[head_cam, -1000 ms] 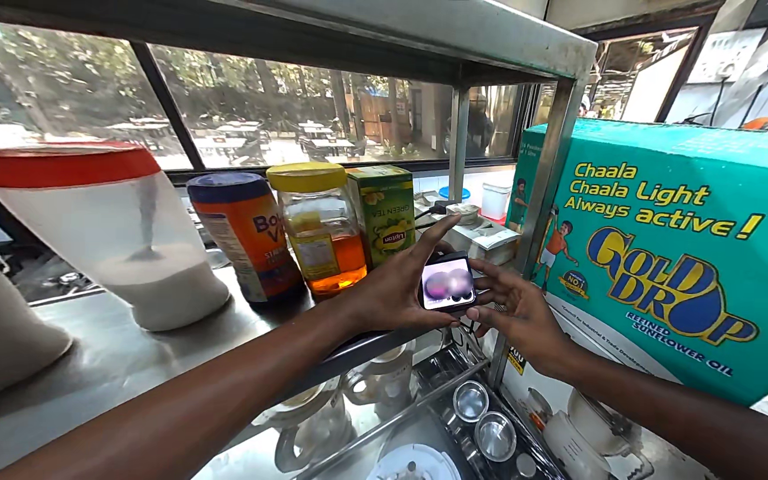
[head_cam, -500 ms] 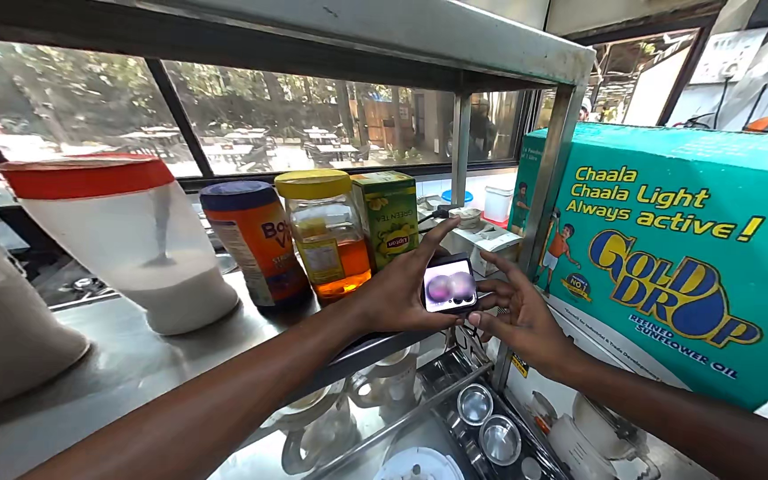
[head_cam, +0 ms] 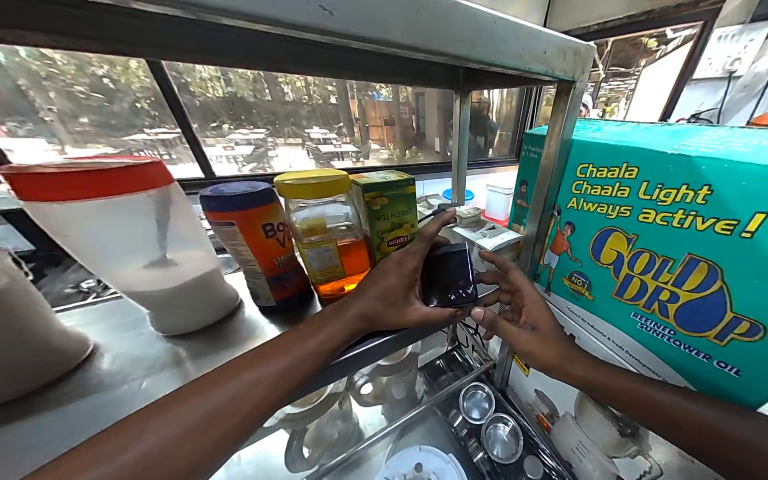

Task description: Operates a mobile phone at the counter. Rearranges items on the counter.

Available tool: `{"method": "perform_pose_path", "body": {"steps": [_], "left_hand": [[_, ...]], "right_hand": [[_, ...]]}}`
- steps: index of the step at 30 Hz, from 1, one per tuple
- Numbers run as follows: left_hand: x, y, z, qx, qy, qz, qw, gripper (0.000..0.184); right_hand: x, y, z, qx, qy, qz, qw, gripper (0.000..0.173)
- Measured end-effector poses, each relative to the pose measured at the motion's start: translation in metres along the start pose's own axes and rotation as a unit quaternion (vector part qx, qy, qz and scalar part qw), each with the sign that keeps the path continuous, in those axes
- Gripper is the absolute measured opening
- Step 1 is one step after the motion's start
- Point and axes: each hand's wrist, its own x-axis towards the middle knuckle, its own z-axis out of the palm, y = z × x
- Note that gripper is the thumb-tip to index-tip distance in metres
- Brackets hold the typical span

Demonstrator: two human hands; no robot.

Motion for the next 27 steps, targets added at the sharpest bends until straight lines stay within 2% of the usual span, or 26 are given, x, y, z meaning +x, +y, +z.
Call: {"method": "perform_pose_path", "body": {"steps": [3,5,8,13,23,27], "left_hand": [[0.001,-0.006,0.000,-0.009,0.011,0.010,1.000,0.128],[0.001,-0.007,-0.001,-0.010,0.014,0.011,1.000,0.128],[0.001,-0.006,-0.001,-0.002,0.019,0.013,1.000,0.128],[0.001,-0.004,-0.001,0.001,0.026,0.017,1.000,0.128],[0.000,-0.003,-0.001,0.016,0.037,0.009,0.999,0.129],[-0.002,0.002,-0.001,0.057,0.034,0.005,0.998,0.130]], "right_hand": [[0.000,0.003,0.001,-0.100,0.030,-0.059,0.993,0.068],[0.001,0.006,0.000,-0.198,0.054,-0.115,0.972,0.060],[0.001,0.006,-0.001,-0.282,0.073,-0.166,0.942,0.053],[-0.001,0.010,0.000,-0.347,0.080,-0.215,0.909,0.038],[-0.001,0.014,-0.001,-0.438,0.102,-0.252,0.857,0.032],[0.000,0.017,0.000,-0.479,0.094,-0.256,0.834,0.033]]}}
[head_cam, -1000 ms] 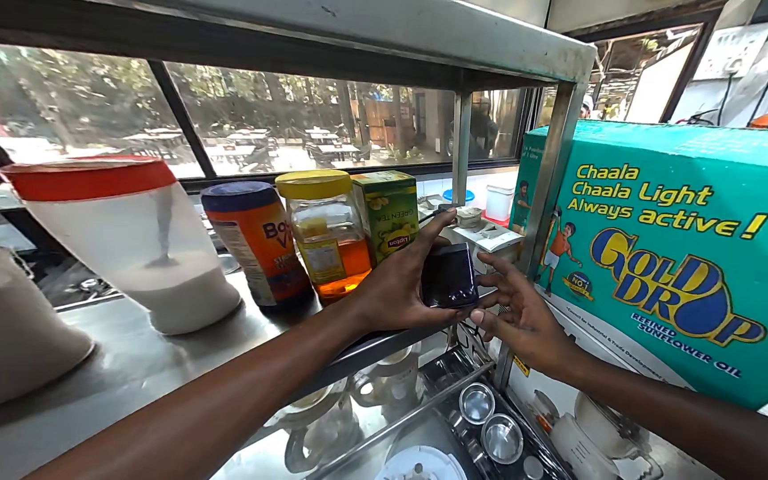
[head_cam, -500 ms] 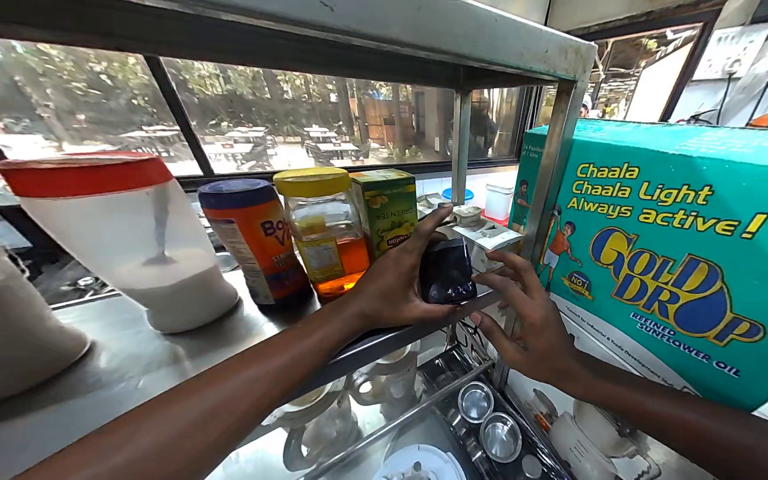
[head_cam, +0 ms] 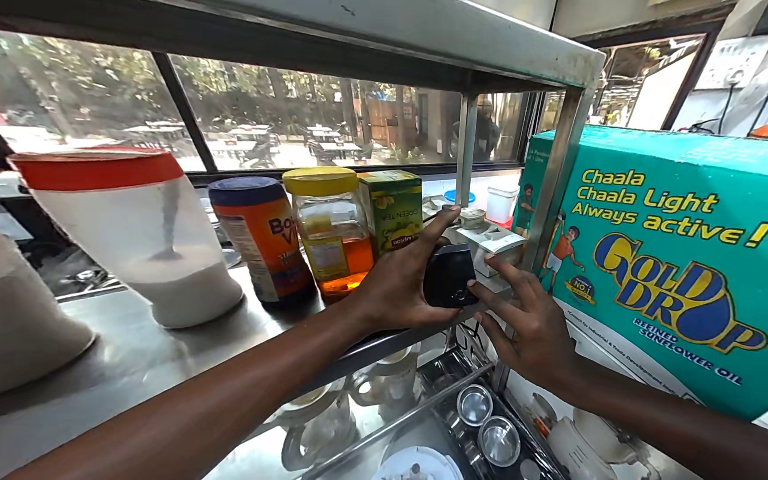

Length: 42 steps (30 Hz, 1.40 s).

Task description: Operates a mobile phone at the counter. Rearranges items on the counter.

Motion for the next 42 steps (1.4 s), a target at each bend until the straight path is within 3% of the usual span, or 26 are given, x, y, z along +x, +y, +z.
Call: {"method": "perform_pose_path", "body": {"steps": [4,7,14,20,27,31,35,42], "left_hand": [[0.000,0.001,0.001,0.011,0.002,0.007,1.000,0.127],[0.001,0.004,0.000,0.038,0.006,0.008,0.999,0.126],[0.001,0.001,0.000,0.067,0.036,0.032,0.997,0.122],[0.002,0.002,0.000,0.074,0.037,0.020,0.996,0.121],[0.001,0.002,0.000,0.088,0.028,0.000,0.996,0.122],[0.002,0.002,-0.002,0.072,0.007,-0.073,0.995,0.120],[-0.004,0.001,-0.002,0.078,0.000,-0.167,0.983,0.106],[-0.003,-0.005,-0.001,0.071,-0.032,-0.219,0.973,0.096]], "right_hand": [[-0.001,-0.001,0.001,0.010,-0.011,-0.006,1.000,0.035],[0.002,0.001,-0.001,0.054,0.047,0.008,0.997,0.026],[0.005,0.002,-0.005,0.173,0.036,0.150,0.973,0.026],[0.004,-0.001,-0.005,0.198,0.042,0.101,0.974,0.023],[0.000,-0.005,-0.002,0.214,0.008,0.105,0.971,0.032],[-0.001,0.000,-0.001,0.214,-0.004,0.116,0.970,0.031],[-0.002,0.002,0.000,0.219,-0.023,0.128,0.967,0.029],[-0.011,0.001,0.011,0.218,-0.060,0.071,0.971,0.019]]}}
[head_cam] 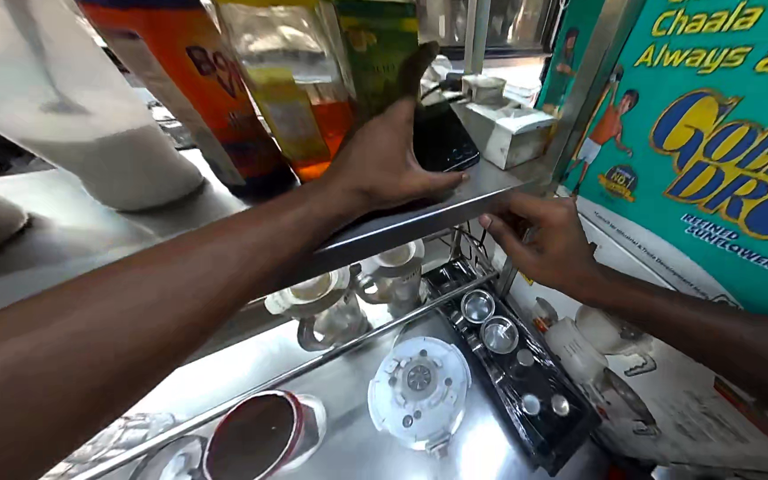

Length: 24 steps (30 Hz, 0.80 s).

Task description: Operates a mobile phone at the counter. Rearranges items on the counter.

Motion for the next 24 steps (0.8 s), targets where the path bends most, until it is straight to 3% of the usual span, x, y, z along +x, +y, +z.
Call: {"method": "perform_pose_path", "body": {"steps": [6,13,18,22,24], "left_hand": [[0.0057,0.0001,-0.0029,0.000,0.005,0.029,1.000,0.117],[0.0030,-0.0007,-0.0007,0.002,0.000,0.033,0.999,0.102],[0.0059,0.0001,-0.0015,0.005,-0.020,0.032,0.999,0.116],[0.0060,-0.0019,0.0028,0.000,-0.009,0.023,1.000,0.099],[0.0069,-0.0003,0.0017,-0.003,-0.018,0.021,1.000,0.106]], "right_hand": [[-0.0057,0.0001,0.0046,-0.039,-0.051,-0.059,0.996,0.024],[-0.0072,0.0004,0.0056,-0.055,-0.066,-0.061,0.994,0.026],[-0.0075,0.0011,0.0062,-0.066,-0.064,-0.068,0.993,0.026],[-0.0099,-0.0013,0.0052,-0.068,-0.069,-0.072,0.993,0.024],[-0.0105,-0.0027,0.0056,-0.075,-0.070,-0.084,0.991,0.022]]}}
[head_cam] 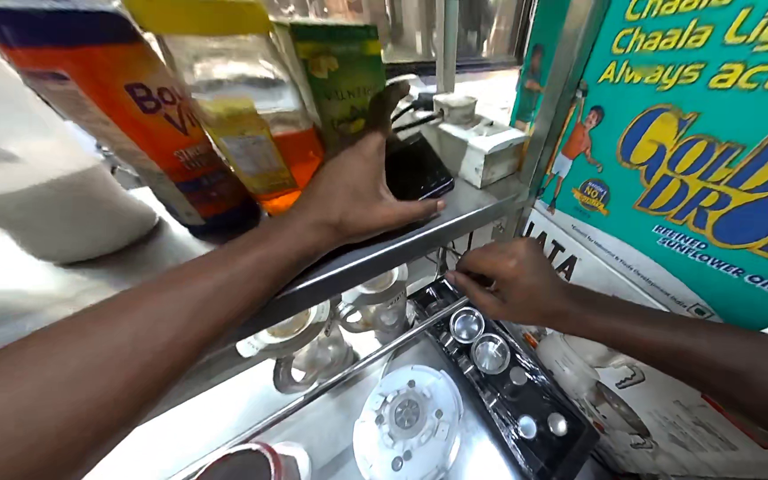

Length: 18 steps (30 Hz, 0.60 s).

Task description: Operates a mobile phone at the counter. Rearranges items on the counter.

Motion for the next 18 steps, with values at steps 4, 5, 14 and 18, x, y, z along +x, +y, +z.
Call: {"method": "perform_pose_path", "body": {"steps": [4,5,14,18], "left_hand": [[0.000,0.002,0.001,-0.001,-0.004,-0.005,1.000,0.104],[-0.001,0.003,0.001,0.000,-0.007,-0.008,1.000,0.108],[-0.002,-0.016,0.017,0.030,-0.018,-0.034,0.999,0.116],[-0.005,-0.012,0.013,0.031,-0.046,-0.053,0.997,0.112]], "right_hand": [[-0.003,-0.002,0.001,-0.019,-0.006,-0.013,1.000,0.021],[-0.004,-0.004,0.003,-0.025,-0.005,-0.011,1.000,0.021],[-0.009,-0.009,0.002,-0.054,-0.096,-0.026,0.994,0.028],[-0.010,-0.011,0.001,-0.081,-0.125,-0.043,0.988,0.031]]}}
